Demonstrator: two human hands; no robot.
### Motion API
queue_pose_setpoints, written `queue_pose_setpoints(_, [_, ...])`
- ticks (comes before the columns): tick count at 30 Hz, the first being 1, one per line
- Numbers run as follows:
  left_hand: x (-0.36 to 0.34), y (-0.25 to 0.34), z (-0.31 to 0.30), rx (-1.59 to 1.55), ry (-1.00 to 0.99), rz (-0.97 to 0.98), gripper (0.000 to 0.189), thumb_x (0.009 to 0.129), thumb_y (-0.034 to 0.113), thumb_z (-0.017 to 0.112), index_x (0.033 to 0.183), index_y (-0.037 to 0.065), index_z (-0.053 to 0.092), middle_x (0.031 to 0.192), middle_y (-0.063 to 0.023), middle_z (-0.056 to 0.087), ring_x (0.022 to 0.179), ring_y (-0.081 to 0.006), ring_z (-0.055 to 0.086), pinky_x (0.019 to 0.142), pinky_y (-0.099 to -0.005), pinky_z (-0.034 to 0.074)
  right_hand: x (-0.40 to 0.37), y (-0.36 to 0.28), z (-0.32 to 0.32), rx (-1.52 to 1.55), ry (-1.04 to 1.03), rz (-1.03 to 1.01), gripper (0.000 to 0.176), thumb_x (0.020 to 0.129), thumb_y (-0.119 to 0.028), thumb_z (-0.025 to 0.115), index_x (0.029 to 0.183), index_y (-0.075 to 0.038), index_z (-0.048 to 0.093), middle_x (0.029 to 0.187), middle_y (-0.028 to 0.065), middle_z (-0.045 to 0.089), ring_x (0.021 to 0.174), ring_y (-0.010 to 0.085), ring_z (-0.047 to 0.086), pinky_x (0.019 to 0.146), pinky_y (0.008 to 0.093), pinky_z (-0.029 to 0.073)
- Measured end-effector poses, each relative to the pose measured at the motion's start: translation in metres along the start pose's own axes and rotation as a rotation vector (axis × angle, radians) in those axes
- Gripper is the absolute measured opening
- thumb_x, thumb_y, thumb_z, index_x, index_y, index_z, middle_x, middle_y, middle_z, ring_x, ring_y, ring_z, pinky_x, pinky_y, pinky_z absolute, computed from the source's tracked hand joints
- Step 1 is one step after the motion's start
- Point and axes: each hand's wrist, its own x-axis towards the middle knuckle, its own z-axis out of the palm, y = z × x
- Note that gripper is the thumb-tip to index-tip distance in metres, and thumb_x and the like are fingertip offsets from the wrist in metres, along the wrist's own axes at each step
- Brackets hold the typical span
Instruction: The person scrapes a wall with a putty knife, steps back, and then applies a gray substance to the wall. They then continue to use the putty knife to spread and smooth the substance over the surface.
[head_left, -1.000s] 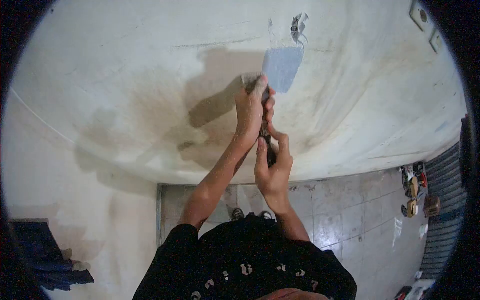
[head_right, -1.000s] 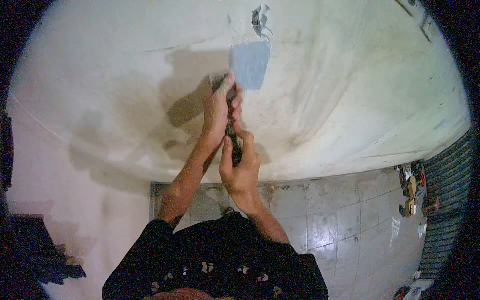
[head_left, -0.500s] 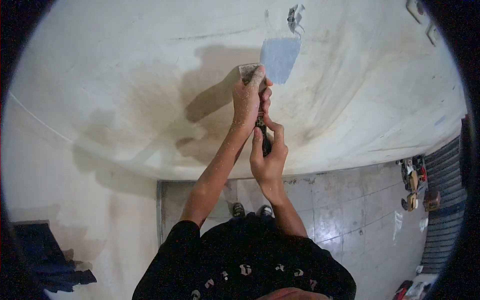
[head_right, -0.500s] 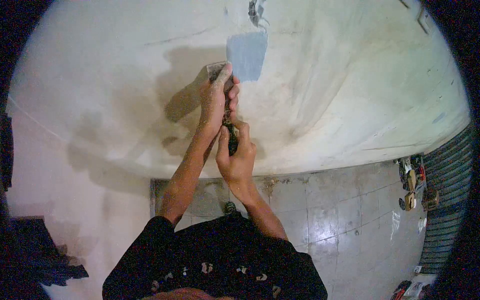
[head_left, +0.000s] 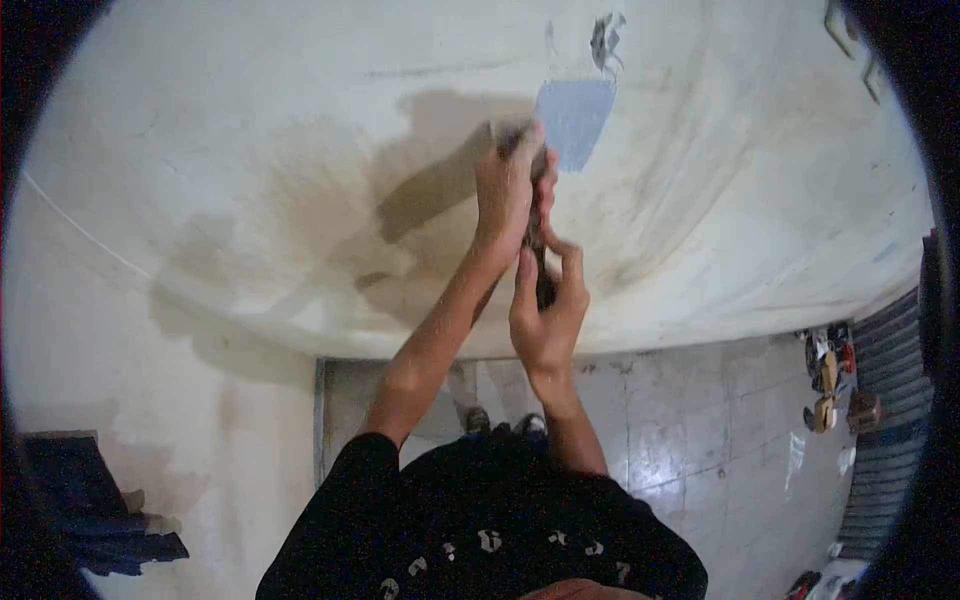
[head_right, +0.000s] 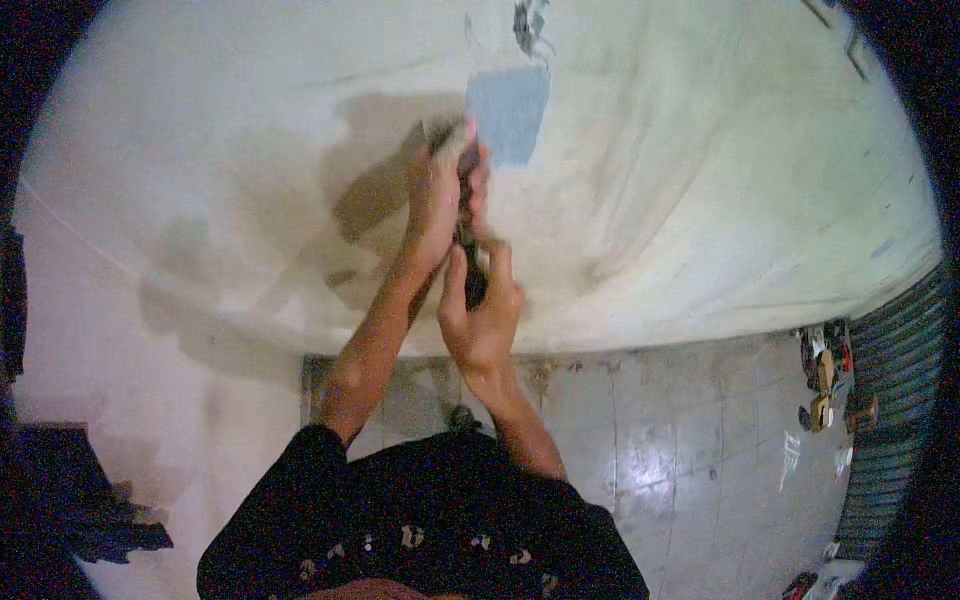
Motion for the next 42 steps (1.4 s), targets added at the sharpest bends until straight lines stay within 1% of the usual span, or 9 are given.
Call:
queue_pose_setpoints(3, [0.002,-0.010,-0.003,-0.020,-0.003,0.002,0.039,0.093,0.038,0.058,0.072,0.005,0.054,0.050,-0.0001,0.046,0.037,-0.0101,0.042,0.034,-0.0246,0.031,-0.004,-0.001,-0.006,-0.028,-0.018,0.071,0.021,0.094,-0.008,0.057,0.112,0.000,0.051,0.084,0.0211,0.069,0.070,0.0127,0.064,0.058,0.0284,0.049])
queue_pose_setpoints(8, [0.005,0.015,0.009,-0.023,-0.005,0.079,0.037,0.093,0.035,0.058,0.072,0.006,0.054,0.050,-0.0001,0.045,0.035,-0.0104,0.041,0.033,-0.0254,0.030,0.011,-0.019,-0.004,0.028,-0.003,-0.037,0.021,0.093,-0.005,0.057,0.112,0.001,0.051,0.091,0.0225,0.069,0.080,0.0170,0.068,0.062,0.0295,0.052])
queue_pose_setpoints(12, [0.000,-0.012,-0.001,-0.025,0.011,-0.056,0.036,0.094,0.034,0.056,0.073,0.006,0.054,0.050,0.0000,0.045,0.035,-0.0110,0.041,0.033,-0.0254,0.030,-0.004,0.003,-0.006,-0.007,0.018,-0.103,0.020,0.093,-0.004,0.057,0.111,0.002,0.051,0.094,0.0243,0.068,0.087,0.0198,0.068,0.065,0.0293,0.052])
queue_pose_setpoints(15, [0.009,0.009,0.008,-0.052,-0.037,0.045,0.035,0.094,0.033,0.056,0.072,0.006,0.053,0.050,0.0001,0.045,0.035,-0.0112,0.041,0.033,-0.0254,0.030,0.013,-0.004,0.001,0.013,0.083,-0.197,0.019,0.093,-0.005,0.057,0.109,0.002,0.051,0.088,0.0239,0.068,0.080,0.0191,0.069,0.061,0.0290,0.051])
queue_pose_setpoints(16, [0.010,0.021,0.015,-0.029,-0.067,0.149,0.035,0.094,0.032,0.056,0.072,0.006,0.053,0.049,0.0001,0.045,0.035,-0.0113,0.042,0.033,-0.0256,0.030,0.020,-0.023,-0.004,-0.008,0.022,-0.068,0.019,0.093,-0.005,0.057,0.110,0.000,0.052,0.082,0.0240,0.067,0.076,0.0202,0.069,0.058,0.0312,0.050])
queue_pose_setpoints(23, [0.007,0.004,0.006,-0.052,-0.022,0.045,0.035,0.092,0.035,0.057,0.074,0.006,0.053,0.050,0.0003,0.045,0.036,-0.0117,0.042,0.034,-0.0259,0.030,0.012,-0.006,-0.003,-0.066,0.082,-0.247,0.020,0.092,-0.006,0.057,0.110,0.000,0.052,0.075,0.0236,0.065,0.070,0.0161,0.067,0.055,0.0311,0.048])
queue_pose_setpoints(24, [0.006,0.016,0.013,-0.092,-0.033,-0.005,0.035,0.092,0.036,0.058,0.075,0.006,0.053,0.051,0.0002,0.045,0.036,-0.0116,0.041,0.034,-0.0258,0.030,0.015,-0.021,-0.009,-0.025,0.016,-0.058,0.023,0.092,-0.006,0.057,0.113,0.000,0.052,0.077,0.0235,0.066,0.071,0.0145,0.066,0.055,0.0303,0.048])
queue_pose_setpoints(31, [0.005,0.007,0.006,0.011,-0.045,0.043,0.042,0.091,0.049,0.056,0.084,0.008,0.054,0.053,0.0041,0.042,0.039,-0.0093,0.041,0.035,-0.0266,0.032,0.012,-0.013,-0.006,-0.075,0.042,-0.160,0.023,0.092,-0.006,0.057,0.114,0.000,0.053,0.074,0.0228,0.064,0.065,0.0146,0.066,0.053,0.0289,0.046])
queue_pose_setpoints(42, [-0.002,0.012,0.008,-0.082,-0.034,0.045,0.033,0.094,0.035,0.055,0.077,0.006,0.053,0.053,0.0004,0.045,0.037,-0.0111,0.042,0.033,-0.0258,0.030,0.009,-0.022,-0.008,-0.066,0.031,-0.144,0.020,0.092,-0.007,0.058,0.110,-0.001,0.053,0.077,0.0251,0.065,0.063,0.0169,0.066,0.053,0.0302,0.047])
